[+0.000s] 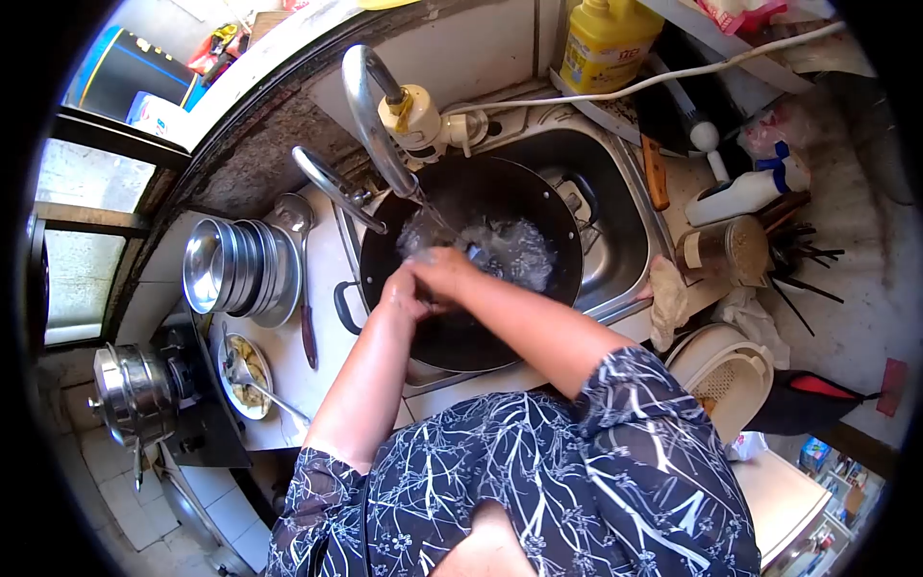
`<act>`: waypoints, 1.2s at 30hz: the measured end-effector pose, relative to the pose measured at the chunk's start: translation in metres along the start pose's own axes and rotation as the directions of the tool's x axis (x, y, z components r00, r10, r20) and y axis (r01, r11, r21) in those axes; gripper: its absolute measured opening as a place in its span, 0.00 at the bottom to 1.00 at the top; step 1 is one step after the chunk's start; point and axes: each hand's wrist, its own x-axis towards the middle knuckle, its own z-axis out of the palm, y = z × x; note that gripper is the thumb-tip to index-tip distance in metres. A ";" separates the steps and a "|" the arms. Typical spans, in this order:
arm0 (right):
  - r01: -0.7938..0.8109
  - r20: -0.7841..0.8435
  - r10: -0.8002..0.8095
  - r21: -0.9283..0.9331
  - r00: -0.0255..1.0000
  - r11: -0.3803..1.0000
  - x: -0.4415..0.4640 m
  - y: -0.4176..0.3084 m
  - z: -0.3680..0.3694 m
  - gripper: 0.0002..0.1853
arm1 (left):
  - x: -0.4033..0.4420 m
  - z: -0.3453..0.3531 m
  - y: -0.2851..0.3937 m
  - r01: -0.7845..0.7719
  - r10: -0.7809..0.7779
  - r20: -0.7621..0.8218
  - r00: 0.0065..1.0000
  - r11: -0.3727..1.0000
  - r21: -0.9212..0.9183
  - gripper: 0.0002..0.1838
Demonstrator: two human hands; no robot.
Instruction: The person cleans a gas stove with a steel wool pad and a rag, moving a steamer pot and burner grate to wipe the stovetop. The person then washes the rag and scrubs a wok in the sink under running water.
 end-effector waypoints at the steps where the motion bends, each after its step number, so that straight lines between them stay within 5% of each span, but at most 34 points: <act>1: 0.135 0.011 -0.135 -0.147 0.991 0.980 -0.004 0.001 0.006 0.25 | 0.019 -0.015 -0.002 0.001 -0.001 0.003 1.000 1.000 -0.004 0.27; 2: 0.321 -0.001 -0.324 -0.116 0.946 0.940 -0.023 -0.010 0.012 0.24 | 0.021 -0.017 -0.001 -0.001 0.001 0.032 0.999 1.000 -0.022 0.25; 4: 0.409 0.038 -0.421 -0.330 0.906 0.851 -0.044 -0.022 0.012 0.22 | 0.024 -0.021 -0.003 -0.021 0.028 0.101 0.994 0.998 -0.062 0.22; 6: 0.589 0.032 -0.667 -0.502 0.744 0.633 -0.025 0.001 0.002 0.15 | 0.030 -0.017 -0.012 -0.048 0.059 0.132 0.990 0.995 -0.086 0.19; 10: 0.243 0.064 -0.338 -0.817 0.939 0.522 0.025 0.010 -0.053 0.18 | -0.008 0.021 -0.013 -0.157 0.171 0.118 0.978 0.980 -0.120 0.14; 12: 0.116 -0.027 -0.352 -0.917 0.936 0.380 0.039 0.011 -0.073 0.18 | 0.007 0.001 -0.013 -0.113 0.113 0.066 0.991 0.994 0.007 0.16; 16: -0.019 -0.291 -0.572 -0.901 0.767 0.433 0.052 0.041 -0.067 0.19 | 0.010 -0.009 -0.017 -0.072 0.101 -0.187 0.977 0.985 0.155 0.22; 17: -0.096 -0.333 -0.317 -0.809 0.888 0.580 0.051 0.049 -0.049 0.19 | 0.027 -0.019 -0.017 -0.050 0.061 -0.083 0.995 0.990 0.130 0.25; 19: -0.236 -0.212 0.137 -0.572 0.968 0.786 0.058 0.062 -0.027 0.18 | 0.021 -0.009 -0.009 -0.015 0.025 -0.074 0.997 0.992 0.126 0.24; 21: -0.167 0.016 0.174 -0.194 0.985 0.967 0.044 0.044 -0.003 0.18 | 0.007 -0.003 -0.003 -0.016 0.022 -0.037 0.999 0.987 0.162 0.23; 22: -0.144 0.074 0.147 -0.040 0.986 0.989 0.021 0.019 0.006 0.18 | 0.003 -0.004 0.001 -0.007 0.010 -0.067 0.998 0.999 0.046 0.21; 24: 0.262 0.044 -0.258 -0.147 0.965 0.954 -0.017 -0.013 0.013 0.20 | -0.003 -0.001 -0.002 -0.038 0.040 -0.041 0.998 0.998 0.050 0.21; 26: 0.409 0.044 -0.415 -0.291 0.909 0.865 -0.042 -0.022 0.014 0.21 | -0.008 0.003 -0.006 -0.101 0.101 0.009 0.995 0.993 0.067 0.20; 28: 0.584 0.030 -0.659 -0.495 0.751 0.643 -0.025 -0.002 0.006 0.18 | -0.012 0.004 -0.008 -0.168 0.163 0.059 0.985 0.983 0.076 0.20; 29: 0.659 0.106 -0.810 -0.646 0.577 0.385 -0.002 0.015 -0.004 0.16 | -0.008 0.005 -0.009 -0.171 0.167 0.046 0.985 0.979 0.109 0.19; 30: 0.470 0.131 -0.603 -0.760 0.787 0.448 -0.005 -0.006 -0.025 0.16 | -0.004 0.006 -0.010 -0.174 0.171 0.033 0.985 0.975 0.141 0.18; 31: 0.378 0.061 -0.545 -0.784 0.836 0.492 0.036 0.026 -0.033 0.16 | 0.000 0.007 -0.011 -0.176 0.175 0.019 0.984 0.969 0.174 0.17; 33: 0.302 0.138 -0.427 -0.889 0.893 0.345 0.038 0.013 -0.063 0.16 | 0.015 0.001 -0.011 -0.108 0.106 0.080 0.991 0.994 0.017 0.16; 34: 0.304 0.141 -0.425 -0.888 0.894 0.345 0.042 0.017 -0.071 0.16 | 0.019 -0.008 -0.012 -0.101 0.096 0.071 0.993 0.992 0.079 0.16; 36: 0.045 -0.225 -0.657 -0.929 0.720 0.368 0.055 0.030 -0.078 0.24 | 0.014 -0.011 -0.012 -0.097 0.089 0.062 0.994 0.985 0.141 0.18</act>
